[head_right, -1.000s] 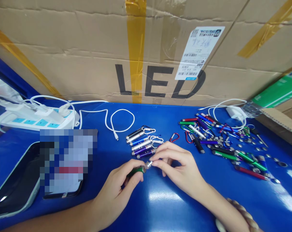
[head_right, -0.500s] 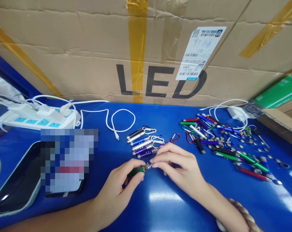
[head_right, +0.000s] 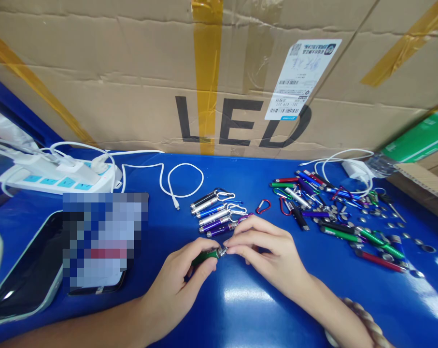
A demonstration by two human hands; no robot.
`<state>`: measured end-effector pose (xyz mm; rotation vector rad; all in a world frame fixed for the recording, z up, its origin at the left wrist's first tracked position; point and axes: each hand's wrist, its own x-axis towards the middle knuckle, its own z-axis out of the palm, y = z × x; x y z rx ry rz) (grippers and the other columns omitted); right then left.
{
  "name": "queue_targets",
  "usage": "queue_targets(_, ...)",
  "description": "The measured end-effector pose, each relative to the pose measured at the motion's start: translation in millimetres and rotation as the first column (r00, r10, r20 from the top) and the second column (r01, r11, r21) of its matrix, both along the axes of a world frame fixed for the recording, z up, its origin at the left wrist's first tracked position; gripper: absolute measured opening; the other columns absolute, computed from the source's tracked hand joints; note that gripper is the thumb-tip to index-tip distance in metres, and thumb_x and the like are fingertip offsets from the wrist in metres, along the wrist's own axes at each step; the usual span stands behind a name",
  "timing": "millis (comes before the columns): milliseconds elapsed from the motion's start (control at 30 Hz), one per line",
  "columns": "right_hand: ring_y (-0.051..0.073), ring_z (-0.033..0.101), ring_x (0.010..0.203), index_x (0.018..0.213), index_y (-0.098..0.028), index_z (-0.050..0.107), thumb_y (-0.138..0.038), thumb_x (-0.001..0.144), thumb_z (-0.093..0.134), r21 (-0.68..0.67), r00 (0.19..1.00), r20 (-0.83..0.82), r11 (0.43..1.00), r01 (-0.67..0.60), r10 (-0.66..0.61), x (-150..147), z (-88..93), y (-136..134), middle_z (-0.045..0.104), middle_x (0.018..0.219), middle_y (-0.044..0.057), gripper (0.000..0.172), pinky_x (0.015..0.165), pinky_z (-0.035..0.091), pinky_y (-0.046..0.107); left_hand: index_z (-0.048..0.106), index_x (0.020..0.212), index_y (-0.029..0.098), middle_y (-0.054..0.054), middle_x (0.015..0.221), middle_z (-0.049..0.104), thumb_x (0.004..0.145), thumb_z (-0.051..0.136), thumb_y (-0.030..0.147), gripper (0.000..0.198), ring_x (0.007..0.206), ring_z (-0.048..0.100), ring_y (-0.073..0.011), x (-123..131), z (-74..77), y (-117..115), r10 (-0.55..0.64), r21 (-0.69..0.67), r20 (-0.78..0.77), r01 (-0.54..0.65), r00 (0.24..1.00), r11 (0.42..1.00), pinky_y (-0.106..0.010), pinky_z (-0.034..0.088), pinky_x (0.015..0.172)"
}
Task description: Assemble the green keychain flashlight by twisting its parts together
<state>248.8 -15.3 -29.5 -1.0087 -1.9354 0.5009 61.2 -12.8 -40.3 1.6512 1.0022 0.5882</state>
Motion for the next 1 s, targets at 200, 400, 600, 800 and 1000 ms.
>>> queue_targets(200, 0.006, 0.055, 0.054, 0.083, -0.017, 0.068, -0.003, 0.074, 0.060, 0.000, 1.000, 0.002, 1.000, -0.008, 0.008, 0.0, 1.3, 0.4, 0.056, 0.080, 0.004, 0.019, 0.044, 0.050, 0.014, 0.056, 0.096, 0.027, 0.006, 0.086, 0.062, 0.088, 0.044, 0.028, 0.014, 0.076, 0.053, -0.0072, 0.4, 0.9, 1.0, 0.004, 0.003, 0.004, -0.004, 1.000, 1.000, -0.017, 0.035, 0.066)
queue_targets(400, 0.009, 0.060, 0.064, 0.081, -0.016, 0.068, -0.004, 0.073, 0.062, 0.047, 0.999, 0.053, 0.999, 0.008, -0.010, 0.6, 1.6, 1.0, 0.057, 0.078, 0.004, 0.015, 0.053, 0.053, 0.017, 0.057, 0.095, 0.026, 0.006, 0.086, 0.062, 0.088, 0.044, 0.027, 0.014, 0.076, 0.053, -0.0070, 0.1, 1.1, 0.7, -0.003, 0.010, -0.003, 0.003, 1.000, 1.000, -0.017, 0.035, 0.067)
queue_targets(600, 0.009, 0.060, 0.064, 0.079, -0.016, 0.068, -0.009, 0.076, 0.062, 0.074, 0.997, 0.073, 0.997, 0.010, -0.015, -0.3, 3.3, 1.1, 0.058, 0.076, 0.004, 0.009, 0.054, 0.052, 0.018, 0.057, 0.095, 0.024, 0.005, 0.087, 0.062, 0.088, 0.044, 0.026, 0.015, 0.078, 0.054, -0.0082, 0.0, 1.5, 2.3, -0.004, 0.011, 0.005, 0.004, 1.000, 1.000, -0.017, 0.036, 0.068)
queue_targets(800, 0.010, 0.059, 0.062, 0.076, -0.017, 0.068, -0.016, 0.075, 0.064, 0.081, 0.996, 0.090, 0.997, 0.012, -0.020, -1.4, 5.1, 1.3, 0.058, 0.074, 0.004, 0.003, 0.051, 0.050, 0.018, 0.057, 0.095, 0.026, 0.006, 0.088, 0.062, 0.088, 0.044, 0.027, 0.014, 0.080, 0.055, -0.0080, 0.6, 1.5, 2.1, -0.006, 0.007, 0.003, 0.006, 1.000, 1.000, -0.017, 0.036, 0.068)
queue_targets(1000, 0.009, 0.058, 0.058, 0.075, -0.017, 0.067, -0.022, 0.077, 0.063, 0.061, 0.997, 0.076, 0.998, 0.013, -0.018, -1.3, 4.7, 0.3, 0.059, 0.072, 0.004, 0.008, 0.050, 0.050, 0.018, 0.057, 0.097, 0.026, 0.005, 0.089, 0.063, 0.088, 0.044, 0.027, 0.016, 0.079, 0.055, -0.0082, 0.0, 0.8, 1.6, -0.009, 0.016, 0.015, 0.009, 1.000, 1.000, -0.018, 0.036, 0.067)
